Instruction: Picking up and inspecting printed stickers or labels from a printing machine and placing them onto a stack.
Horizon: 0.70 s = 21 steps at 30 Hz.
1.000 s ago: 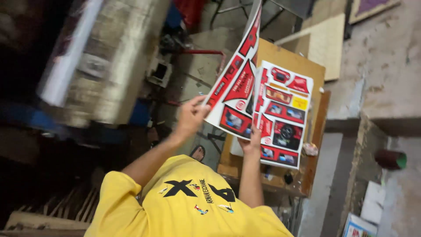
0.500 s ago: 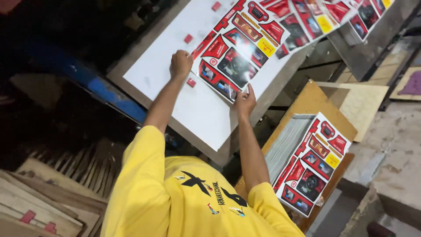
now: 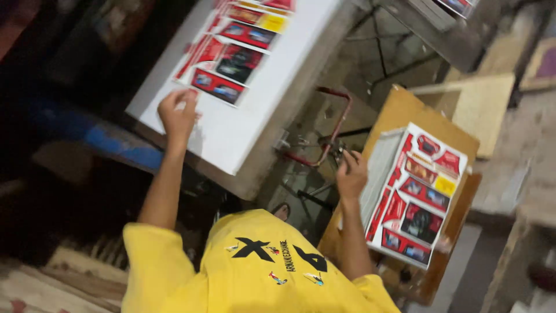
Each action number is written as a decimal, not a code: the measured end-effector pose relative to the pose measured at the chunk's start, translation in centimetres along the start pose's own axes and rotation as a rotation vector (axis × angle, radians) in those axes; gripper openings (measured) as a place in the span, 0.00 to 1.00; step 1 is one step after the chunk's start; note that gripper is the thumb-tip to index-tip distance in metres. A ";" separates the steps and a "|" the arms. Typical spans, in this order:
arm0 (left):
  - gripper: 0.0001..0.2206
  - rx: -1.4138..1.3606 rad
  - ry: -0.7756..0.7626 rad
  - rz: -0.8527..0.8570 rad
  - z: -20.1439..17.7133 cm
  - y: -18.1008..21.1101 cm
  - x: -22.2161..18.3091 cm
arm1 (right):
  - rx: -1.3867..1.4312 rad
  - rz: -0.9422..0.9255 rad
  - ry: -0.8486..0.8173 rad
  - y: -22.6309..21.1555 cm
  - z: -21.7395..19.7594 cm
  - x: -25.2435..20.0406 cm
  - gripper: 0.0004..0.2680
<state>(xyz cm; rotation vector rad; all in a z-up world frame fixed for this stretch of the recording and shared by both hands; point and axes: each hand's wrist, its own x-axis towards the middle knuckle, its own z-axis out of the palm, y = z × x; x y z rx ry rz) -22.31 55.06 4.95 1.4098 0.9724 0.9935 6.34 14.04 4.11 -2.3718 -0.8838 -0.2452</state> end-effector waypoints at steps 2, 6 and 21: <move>0.10 -0.045 -0.045 0.024 1.9 5.3 -7.2 | -0.204 0.031 0.023 4.5 -3.9 -2.9 0.13; 0.08 -0.165 -0.145 -0.207 9.6 10.4 -18.5 | -0.601 0.326 0.052 8.9 -10.1 -8.6 0.24; 0.12 -0.226 -1.225 -0.486 33.4 -6.8 -43.9 | 0.113 0.394 -0.334 16.5 -15.5 -10.4 0.20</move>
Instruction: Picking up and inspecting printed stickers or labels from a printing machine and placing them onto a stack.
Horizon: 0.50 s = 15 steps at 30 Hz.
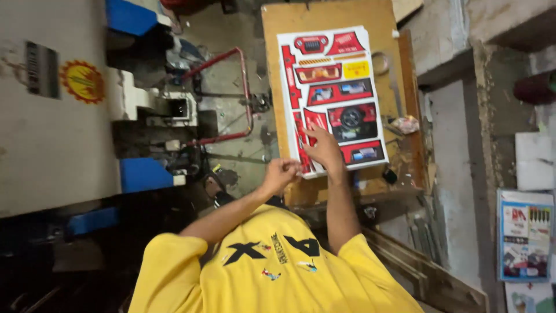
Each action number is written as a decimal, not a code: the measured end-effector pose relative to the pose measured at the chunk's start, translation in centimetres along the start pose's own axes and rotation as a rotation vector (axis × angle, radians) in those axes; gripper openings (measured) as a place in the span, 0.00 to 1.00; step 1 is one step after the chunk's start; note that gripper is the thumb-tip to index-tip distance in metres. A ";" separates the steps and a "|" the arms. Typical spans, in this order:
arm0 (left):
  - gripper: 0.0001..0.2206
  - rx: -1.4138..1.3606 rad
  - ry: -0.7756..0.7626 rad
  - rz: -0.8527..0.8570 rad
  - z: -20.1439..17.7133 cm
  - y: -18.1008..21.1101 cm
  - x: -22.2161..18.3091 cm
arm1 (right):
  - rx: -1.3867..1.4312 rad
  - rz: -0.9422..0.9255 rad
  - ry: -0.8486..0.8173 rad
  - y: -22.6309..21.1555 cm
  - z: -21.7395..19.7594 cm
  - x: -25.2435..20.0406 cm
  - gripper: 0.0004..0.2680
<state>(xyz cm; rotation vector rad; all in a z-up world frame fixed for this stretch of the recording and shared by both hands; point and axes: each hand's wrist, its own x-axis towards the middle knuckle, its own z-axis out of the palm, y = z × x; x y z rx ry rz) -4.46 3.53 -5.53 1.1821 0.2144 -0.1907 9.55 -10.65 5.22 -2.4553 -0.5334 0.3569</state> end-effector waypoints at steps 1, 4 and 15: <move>0.12 -0.003 -0.003 -0.015 2.0 1.5 0.2 | 0.003 0.014 -0.006 0.3 -0.6 -0.6 0.20; 0.13 -0.052 0.080 -0.210 6.4 5.2 2.2 | 0.149 0.000 0.006 1.8 -3.0 -1.4 0.26; 0.13 0.074 0.205 0.210 1.9 15.4 0.2 | 0.900 0.432 0.419 20.0 1.6 -5.8 0.19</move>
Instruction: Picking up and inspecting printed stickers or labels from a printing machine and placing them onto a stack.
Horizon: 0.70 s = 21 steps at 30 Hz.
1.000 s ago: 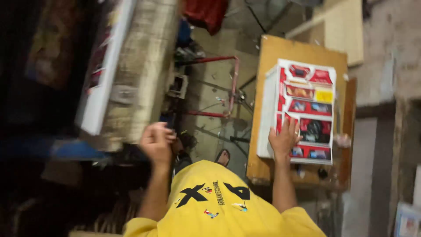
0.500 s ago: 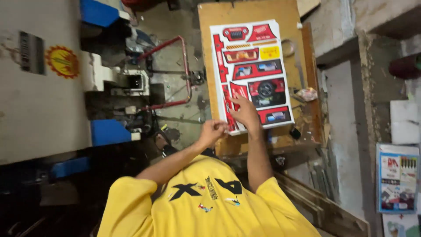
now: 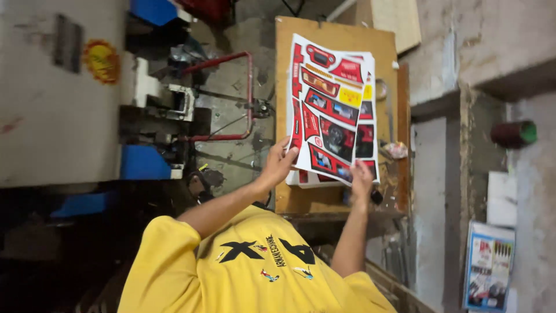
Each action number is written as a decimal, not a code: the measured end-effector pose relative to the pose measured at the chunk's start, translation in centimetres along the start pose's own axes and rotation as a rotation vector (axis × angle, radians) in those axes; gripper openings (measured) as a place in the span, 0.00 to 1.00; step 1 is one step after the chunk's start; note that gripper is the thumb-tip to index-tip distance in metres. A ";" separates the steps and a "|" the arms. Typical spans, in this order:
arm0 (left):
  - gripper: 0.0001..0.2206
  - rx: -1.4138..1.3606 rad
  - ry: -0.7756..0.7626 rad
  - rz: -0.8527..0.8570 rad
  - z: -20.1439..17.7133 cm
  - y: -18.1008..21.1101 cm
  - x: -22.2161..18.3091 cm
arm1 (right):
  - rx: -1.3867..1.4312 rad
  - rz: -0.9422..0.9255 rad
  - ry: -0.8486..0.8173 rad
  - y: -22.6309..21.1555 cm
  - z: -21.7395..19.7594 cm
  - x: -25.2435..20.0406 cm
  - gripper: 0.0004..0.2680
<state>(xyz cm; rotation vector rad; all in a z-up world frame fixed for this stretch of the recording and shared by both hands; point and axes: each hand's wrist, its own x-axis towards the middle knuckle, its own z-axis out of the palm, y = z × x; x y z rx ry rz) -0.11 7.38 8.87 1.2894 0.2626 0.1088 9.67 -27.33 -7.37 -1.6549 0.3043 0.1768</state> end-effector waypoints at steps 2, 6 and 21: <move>0.13 -0.029 0.018 0.034 -2.8 2.0 -0.5 | 0.161 0.094 -0.152 -2.4 6.0 -1.7 0.18; 0.10 -0.131 0.022 0.144 -10.6 4.5 -2.5 | 0.460 0.332 -0.348 -9.9 18.8 -7.4 0.17; 0.11 0.430 1.006 -0.336 -50.6 1.9 2.2 | -0.291 -0.024 -0.634 -9.2 58.6 -9.1 0.23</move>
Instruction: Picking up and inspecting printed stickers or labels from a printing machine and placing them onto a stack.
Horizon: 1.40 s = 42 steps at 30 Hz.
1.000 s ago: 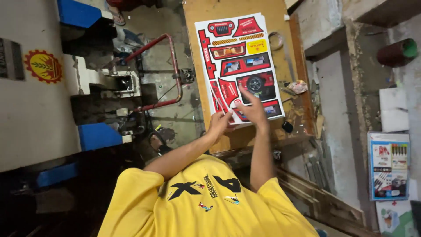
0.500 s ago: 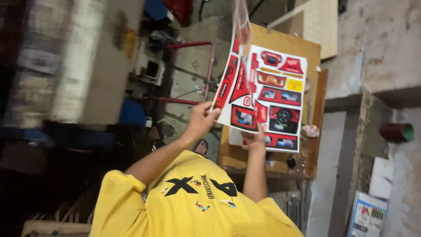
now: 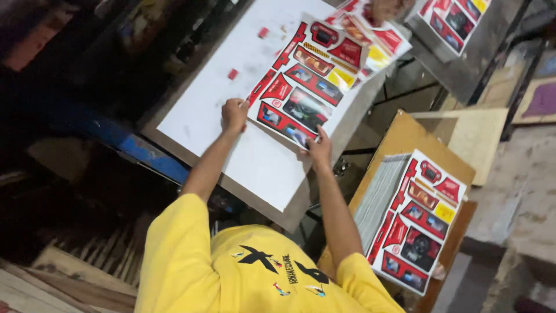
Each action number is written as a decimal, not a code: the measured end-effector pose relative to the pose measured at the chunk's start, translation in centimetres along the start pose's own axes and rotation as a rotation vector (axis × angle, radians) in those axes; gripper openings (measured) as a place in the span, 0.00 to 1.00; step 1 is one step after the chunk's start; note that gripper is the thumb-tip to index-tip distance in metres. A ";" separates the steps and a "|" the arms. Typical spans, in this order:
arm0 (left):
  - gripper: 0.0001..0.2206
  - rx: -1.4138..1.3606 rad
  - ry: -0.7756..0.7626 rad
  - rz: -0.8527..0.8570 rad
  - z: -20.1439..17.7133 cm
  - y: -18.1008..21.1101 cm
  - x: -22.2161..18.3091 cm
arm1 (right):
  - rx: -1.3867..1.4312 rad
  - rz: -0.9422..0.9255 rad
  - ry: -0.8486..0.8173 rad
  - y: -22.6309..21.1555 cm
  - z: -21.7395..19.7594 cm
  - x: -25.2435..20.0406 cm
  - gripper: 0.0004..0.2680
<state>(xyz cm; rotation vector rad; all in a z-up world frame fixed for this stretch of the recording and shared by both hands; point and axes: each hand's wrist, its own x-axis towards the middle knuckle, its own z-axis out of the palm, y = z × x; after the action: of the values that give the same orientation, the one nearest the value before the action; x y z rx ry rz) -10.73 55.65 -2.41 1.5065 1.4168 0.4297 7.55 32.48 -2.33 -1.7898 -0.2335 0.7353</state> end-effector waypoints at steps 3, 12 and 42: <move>0.12 0.104 0.180 0.166 1.1 -4.4 6.2 | -0.222 -0.071 0.118 -0.3 3.9 -1.0 0.19; 0.17 0.240 0.242 0.057 -4.1 -9.8 9.9 | -0.608 -0.741 0.111 -4.3 3.1 -8.2 0.15; 0.16 -0.359 -1.109 -0.337 28.1 -2.4 -47.4 | -0.586 -0.219 0.277 7.3 -37.8 -24.1 0.23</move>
<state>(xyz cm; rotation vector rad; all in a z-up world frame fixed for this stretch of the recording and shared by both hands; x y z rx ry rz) -1.83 1.29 -0.32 0.9024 0.6163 -0.3327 9.30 -12.08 6.35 -2.3459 -0.4863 0.2630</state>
